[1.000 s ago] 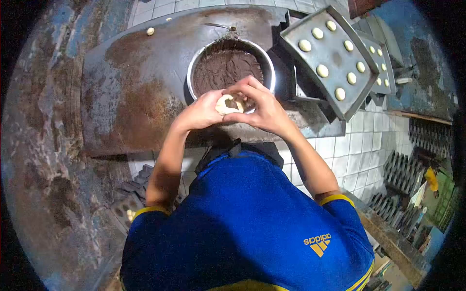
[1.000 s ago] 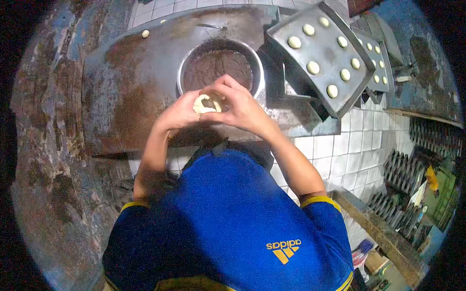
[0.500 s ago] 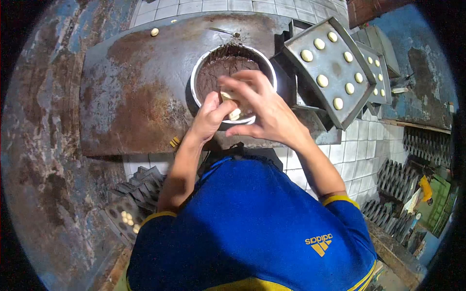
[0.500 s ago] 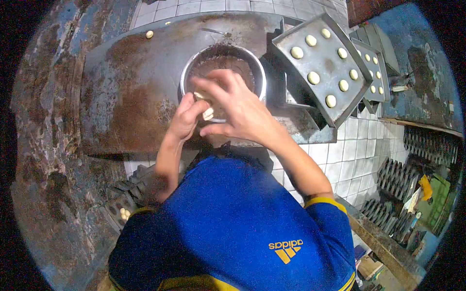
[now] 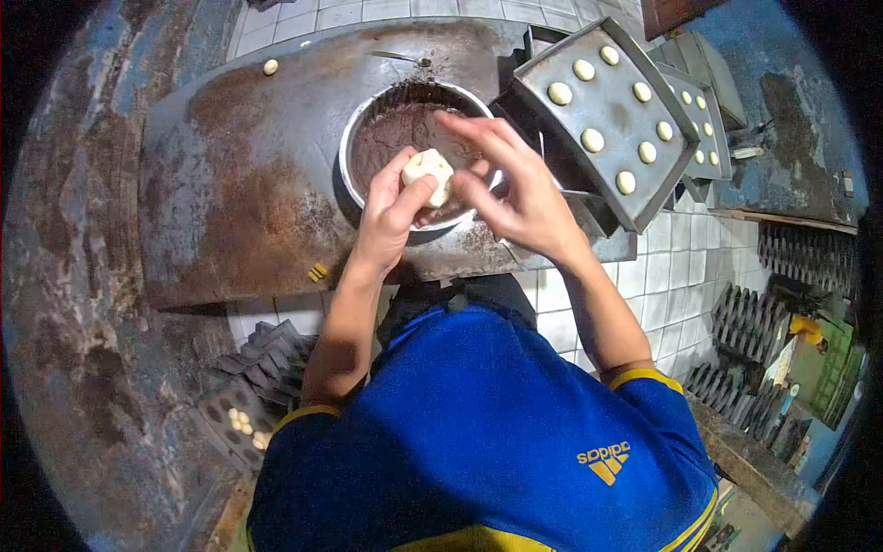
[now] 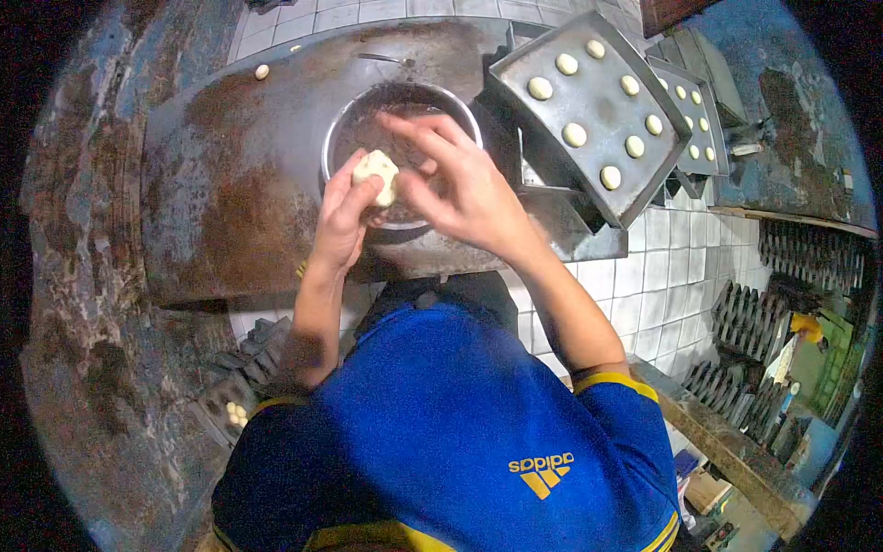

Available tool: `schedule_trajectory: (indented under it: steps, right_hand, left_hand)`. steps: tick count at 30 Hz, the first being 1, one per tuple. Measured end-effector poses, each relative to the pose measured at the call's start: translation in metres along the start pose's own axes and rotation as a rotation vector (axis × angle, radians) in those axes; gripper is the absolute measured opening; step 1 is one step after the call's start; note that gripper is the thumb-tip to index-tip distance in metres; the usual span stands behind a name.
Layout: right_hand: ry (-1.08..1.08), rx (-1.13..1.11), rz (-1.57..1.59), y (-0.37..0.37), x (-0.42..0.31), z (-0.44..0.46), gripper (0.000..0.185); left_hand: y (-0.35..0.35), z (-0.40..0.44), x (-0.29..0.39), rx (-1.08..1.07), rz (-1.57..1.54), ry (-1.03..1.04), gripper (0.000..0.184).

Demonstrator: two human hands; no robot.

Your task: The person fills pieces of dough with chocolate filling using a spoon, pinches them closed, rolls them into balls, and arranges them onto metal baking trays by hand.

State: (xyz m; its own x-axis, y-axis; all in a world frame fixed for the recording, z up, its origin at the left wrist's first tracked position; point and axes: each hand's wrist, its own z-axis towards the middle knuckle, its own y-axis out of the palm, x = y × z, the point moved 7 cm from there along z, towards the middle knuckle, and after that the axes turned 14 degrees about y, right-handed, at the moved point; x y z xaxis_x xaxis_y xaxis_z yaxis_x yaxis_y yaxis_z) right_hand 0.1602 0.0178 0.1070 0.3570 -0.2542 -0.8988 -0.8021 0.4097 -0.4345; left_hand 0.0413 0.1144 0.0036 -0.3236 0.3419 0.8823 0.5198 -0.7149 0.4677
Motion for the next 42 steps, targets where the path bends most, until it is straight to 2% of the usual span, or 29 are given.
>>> schedule_trajectory:
  steps: [3,4,5,7,8,9,10,11,12,13,15,17,19,20,21,22,23,24,25,26,28,30,32,33,35,36,37,39,42]
  right_hand:
    - [-0.133,0.053,-0.058,-0.007,0.001,-0.004,0.048]
    - [-0.211,0.048,-0.103,-0.01,0.004,-0.005,0.047]
    - [-0.291,0.043,-0.149,-0.013,0.007,-0.006,0.047]
    - [-0.193,0.12,0.023,-0.03,0.023,-0.005,0.033]
    - [-0.099,0.136,0.141,-0.037,0.04,-0.004,0.031]
    - [-0.004,0.153,0.26,-0.046,0.053,-0.003,0.03]
    - [0.039,0.142,0.38,-0.056,0.061,-0.004,0.027]
    - [0.262,0.043,0.75,-0.055,0.077,-0.007,0.029]
    - [0.337,-0.013,0.881,-0.059,0.084,-0.012,0.032]
    - [0.412,-0.071,1.011,-0.064,0.093,-0.016,0.034]
    - [0.419,-0.182,1.21,-0.073,0.112,-0.026,0.037]
    - [0.312,-0.119,1.269,-0.098,0.116,-0.036,0.039]
    - [0.132,0.108,1.201,-0.137,0.128,-0.042,0.04]
    - [0.057,0.216,1.17,-0.157,0.136,-0.044,0.04]
    - [-0.039,0.463,1.071,-0.178,0.142,-0.047,0.04]
    - [0.078,0.486,1.211,-0.191,0.163,-0.049,0.038]
    - [0.082,0.49,1.213,-0.209,0.174,-0.05,0.038]
    - [0.066,0.414,1.113,-0.224,0.179,-0.049,0.038]
    - [0.048,0.277,1.077,-0.239,0.183,-0.049,0.04]
    - [0.03,0.142,1.031,-0.254,0.187,-0.05,0.043]
    - [0.062,0.042,0.908,-0.287,0.185,-0.057,0.045]
    - [0.044,0.24,0.946,-0.304,0.204,-0.062,0.047]
    - [-0.011,0.505,0.983,-0.319,0.216,-0.06,0.04]
    - [-0.007,0.503,0.978,-0.339,0.221,-0.058,0.04]
    - [0.294,-0.101,0.588,-0.35,0.234,-0.048,0.026]
    - [0.209,-0.063,0.228,-0.372,0.224,-0.043,0.021]
    - [0.333,0.087,0.164,-0.391,0.244,-0.04,0.025]
    - [0.231,0.266,0.278,-0.415,0.236,-0.027,0.029]
    - [0.124,0.148,0.169,-0.415,0.241,0.005,0.038]
  left_hand:
    - [0.022,0.006,-0.003,0.102,-0.029,0.002,0.028]
    - [0.027,0.008,-0.004,-0.017,-0.004,-0.029,0.032]
    - [0.033,0.008,-0.001,-0.01,-0.003,-0.022,0.032]
    - [0.05,0.011,0.007,0.039,-0.04,-0.093,0.038]
    - [0.06,0.016,0.008,0.092,-0.167,-0.058,0.044]
    - [0.072,0.021,0.01,0.094,-0.164,-0.043,0.044]
    - [0.084,0.027,0.018,0.086,-0.063,0.057,0.044]
    - [0.099,0.034,0.023,0.077,0.036,0.155,0.044]
    - [0.11,0.044,0.019,0.128,0.063,0.278,0.037]
    - [0.125,0.051,0.018,0.126,0.062,0.289,0.037]
    - [0.161,0.067,0.022,0.075,0.318,0.382,0.027]
    - [0.202,0.083,0.012,0.012,0.411,0.454,0.023]
    - [0.253,0.093,0.001,-0.047,0.22,0.437,0.022]
    - [0.28,0.096,-0.008,-0.057,0.104,0.363,0.023]
    - [0.301,0.101,-0.018,-0.13,0.114,0.448,0.026]
    - [0.319,0.105,-0.03,-0.144,0.109,0.454,0.029]
    - [0.335,0.109,-0.04,-0.156,0.105,0.456,0.031]
    - [0.345,0.116,-0.055,-0.186,0.09,0.428,0.044]
    - [0.353,0.125,-0.065,-0.182,0.089,0.416,0.044]
    - [0.359,0.134,-0.068,-0.183,0.047,0.475,0.049]
    - [0.374,0.15,-0.071,-0.233,-0.049,0.543,0.059]
    - [0.407,0.154,-0.088,-0.252,-0.062,0.525,0.058]
    - [0.423,0.162,-0.107,-0.255,-0.002,0.523,0.057]
    - [0.421,0.171,-0.111,-0.251,-0.006,0.522,0.057]
    - [0.403,0.188,-0.129,-0.167,0.056,0.322,0.056]
    - [0.388,0.201,-0.139,-0.101,0.231,0.401,0.057]
    - [0.38,0.212,-0.157,-0.097,0.228,0.399,0.057]
    - [0.379,0.228,-0.19,-0.193,0.476,0.398,0.06]
    - [0.396,0.245,-0.225,-0.273,0.627,0.445,0.061]
